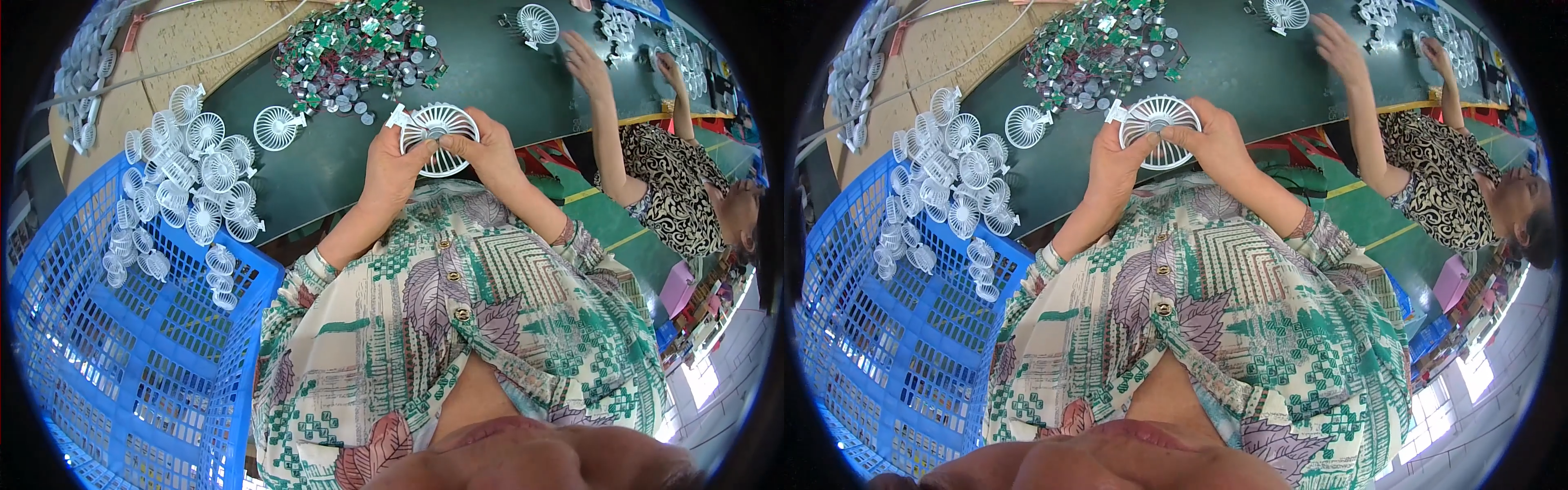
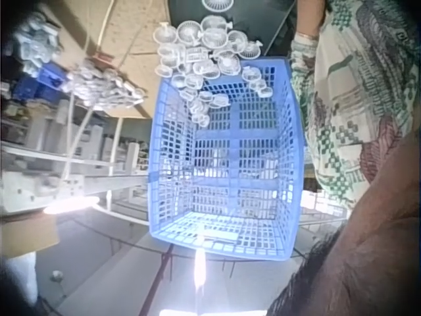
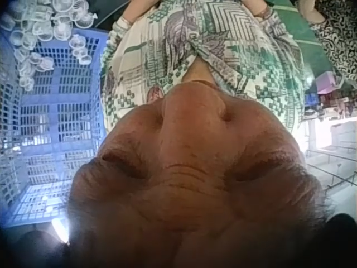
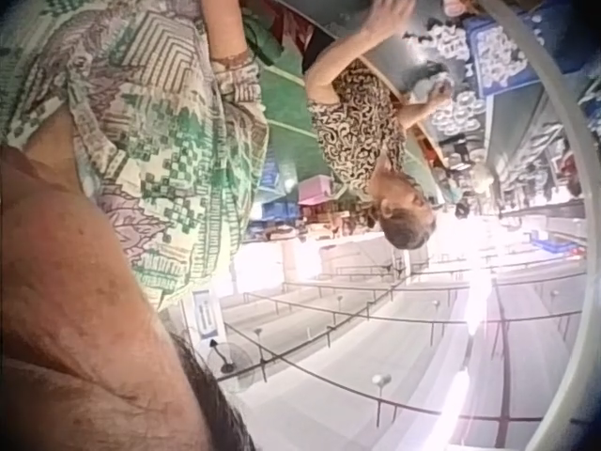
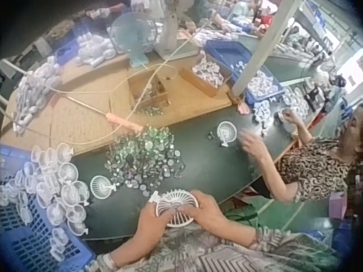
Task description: The person assembles small fan parts by taking electronic motor components and fitting them into plastic fan grilles by hand.
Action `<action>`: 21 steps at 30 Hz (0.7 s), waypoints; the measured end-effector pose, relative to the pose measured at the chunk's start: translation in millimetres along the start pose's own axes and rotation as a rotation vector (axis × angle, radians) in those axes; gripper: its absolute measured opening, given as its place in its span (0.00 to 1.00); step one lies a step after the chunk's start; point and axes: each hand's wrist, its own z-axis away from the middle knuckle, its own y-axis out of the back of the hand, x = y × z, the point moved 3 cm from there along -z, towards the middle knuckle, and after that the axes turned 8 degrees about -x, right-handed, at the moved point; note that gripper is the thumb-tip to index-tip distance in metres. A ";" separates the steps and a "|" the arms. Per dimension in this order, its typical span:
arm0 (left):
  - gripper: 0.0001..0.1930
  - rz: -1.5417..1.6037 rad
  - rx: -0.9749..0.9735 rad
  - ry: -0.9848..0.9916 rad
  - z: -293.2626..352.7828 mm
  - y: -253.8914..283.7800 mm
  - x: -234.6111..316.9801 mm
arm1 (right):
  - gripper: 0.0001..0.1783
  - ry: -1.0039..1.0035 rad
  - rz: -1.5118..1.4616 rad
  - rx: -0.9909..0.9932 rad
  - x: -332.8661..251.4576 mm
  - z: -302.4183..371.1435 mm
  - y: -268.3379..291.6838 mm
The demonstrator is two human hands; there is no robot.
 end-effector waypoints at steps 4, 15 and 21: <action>0.12 0.024 0.000 0.070 5.3 -2.3 -3.3 | 0.13 0.019 0.022 0.023 3.0 7.4 -1.8; 0.13 -0.058 -0.109 0.062 4.9 -2.6 -14.1 | 0.15 0.005 0.323 -0.002 -4.1 15.0 7.1; 0.13 -0.130 -0.101 0.056 -2.2 -9.2 -13.1 | 0.11 -0.035 0.205 0.075 4.9 17.2 9.8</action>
